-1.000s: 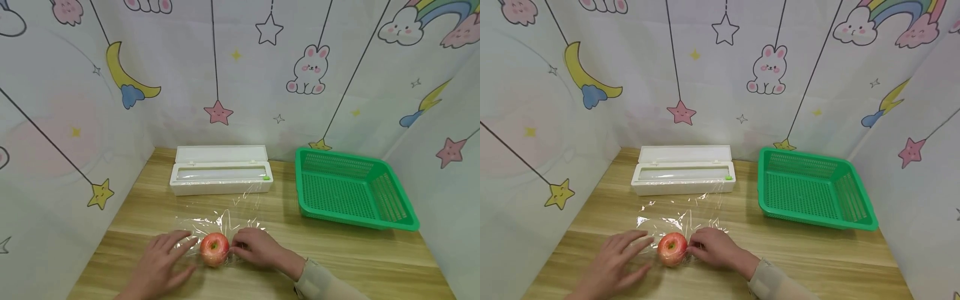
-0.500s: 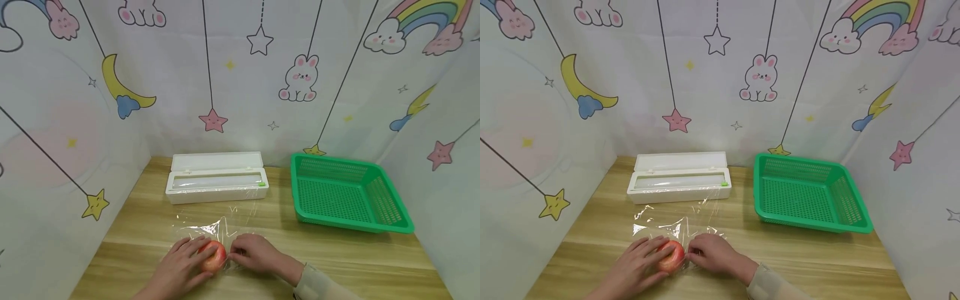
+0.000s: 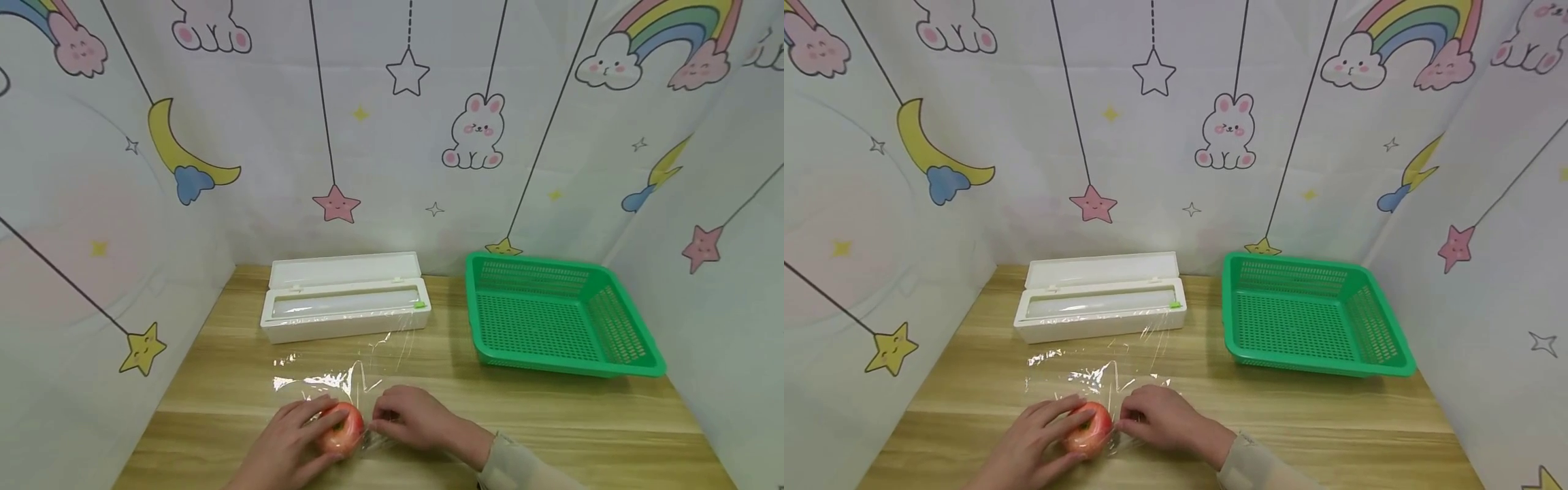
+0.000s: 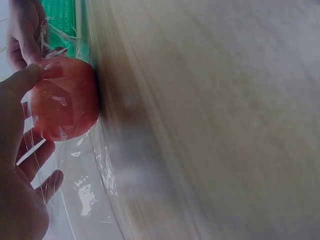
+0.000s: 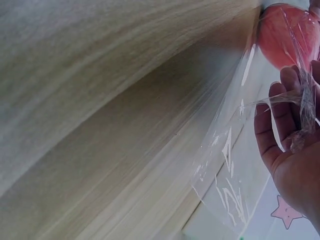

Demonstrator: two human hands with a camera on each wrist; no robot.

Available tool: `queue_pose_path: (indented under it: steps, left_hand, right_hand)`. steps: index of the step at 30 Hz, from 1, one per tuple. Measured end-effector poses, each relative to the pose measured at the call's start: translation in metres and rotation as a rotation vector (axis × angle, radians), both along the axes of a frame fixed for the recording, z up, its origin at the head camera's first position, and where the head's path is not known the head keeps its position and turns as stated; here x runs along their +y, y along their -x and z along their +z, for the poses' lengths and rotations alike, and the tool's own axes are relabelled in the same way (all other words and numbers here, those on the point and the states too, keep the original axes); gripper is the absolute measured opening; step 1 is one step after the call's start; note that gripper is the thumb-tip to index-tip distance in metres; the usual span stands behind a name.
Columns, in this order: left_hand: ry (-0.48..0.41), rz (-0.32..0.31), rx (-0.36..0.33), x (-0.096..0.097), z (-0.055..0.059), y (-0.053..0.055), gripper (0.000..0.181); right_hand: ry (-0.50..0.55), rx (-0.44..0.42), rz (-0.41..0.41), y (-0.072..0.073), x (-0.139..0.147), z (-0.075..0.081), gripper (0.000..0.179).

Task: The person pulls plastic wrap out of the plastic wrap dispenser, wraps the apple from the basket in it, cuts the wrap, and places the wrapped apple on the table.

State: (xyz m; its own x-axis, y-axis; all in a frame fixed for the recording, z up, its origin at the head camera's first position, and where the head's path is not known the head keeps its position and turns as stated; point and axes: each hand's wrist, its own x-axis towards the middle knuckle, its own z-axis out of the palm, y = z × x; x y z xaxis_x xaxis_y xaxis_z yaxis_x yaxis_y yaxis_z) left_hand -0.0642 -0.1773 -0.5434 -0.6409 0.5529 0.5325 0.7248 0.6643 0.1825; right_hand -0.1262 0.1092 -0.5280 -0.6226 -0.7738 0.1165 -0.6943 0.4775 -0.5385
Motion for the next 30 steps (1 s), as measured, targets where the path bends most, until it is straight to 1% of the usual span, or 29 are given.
queue_pose_path:
  steps: [6,9,10,12,16,18,20,22,25,26,28,30]
  left_hand:
    - [-0.024,-0.006,-0.033,0.000,0.000,-0.002,0.067]
    - [-0.032,-0.022,-0.027,-0.001,0.000,-0.003,0.066]
    - [-0.037,-0.031,-0.022,-0.001,-0.001,-0.003,0.065]
    - [-0.047,-0.044,-0.025,-0.001,0.000,-0.003,0.064]
    - [-0.062,-0.054,-0.029,-0.002,0.001,-0.004,0.063]
    - [-0.063,-0.050,-0.037,-0.002,0.002,-0.005,0.063]
    - [-0.063,-0.040,-0.055,-0.003,0.004,-0.005,0.062]
    - [-0.066,-0.035,-0.086,-0.003,0.007,-0.005,0.060]
    - [-0.073,-0.028,-0.152,-0.002,0.013,-0.002,0.056]
    - [-0.069,-0.025,-0.185,-0.002,0.015,-0.001,0.054]
    - [-0.063,-0.029,-0.223,-0.002,0.019,0.004,0.051]
    - [-0.047,-0.031,-0.258,-0.003,0.022,0.010,0.048]
  right_hand:
    - [0.019,0.031,-0.030,-0.003,0.004,0.001,0.018]
    - [0.031,0.094,-0.049,-0.005,0.004,0.005,0.022]
    - [0.037,0.131,-0.047,-0.006,0.004,0.007,0.025]
    - [0.055,0.232,-0.027,-0.010,0.001,0.011,0.031]
    - [0.097,0.461,0.058,-0.021,-0.009,0.017,0.041]
    - [0.103,0.528,0.101,-0.027,-0.014,0.018,0.044]
    - [0.090,0.566,0.126,-0.031,-0.018,0.018,0.046]
    - [0.073,0.574,0.137,-0.034,-0.021,0.016,0.046]
    - [0.059,0.578,0.131,-0.034,-0.022,0.013,0.043]
    - [0.059,0.567,0.129,-0.033,-0.022,0.012,0.043]
    - [0.057,0.544,0.125,-0.032,-0.021,0.010,0.041]
    - [0.050,0.499,0.117,-0.030,-0.020,0.010,0.042]
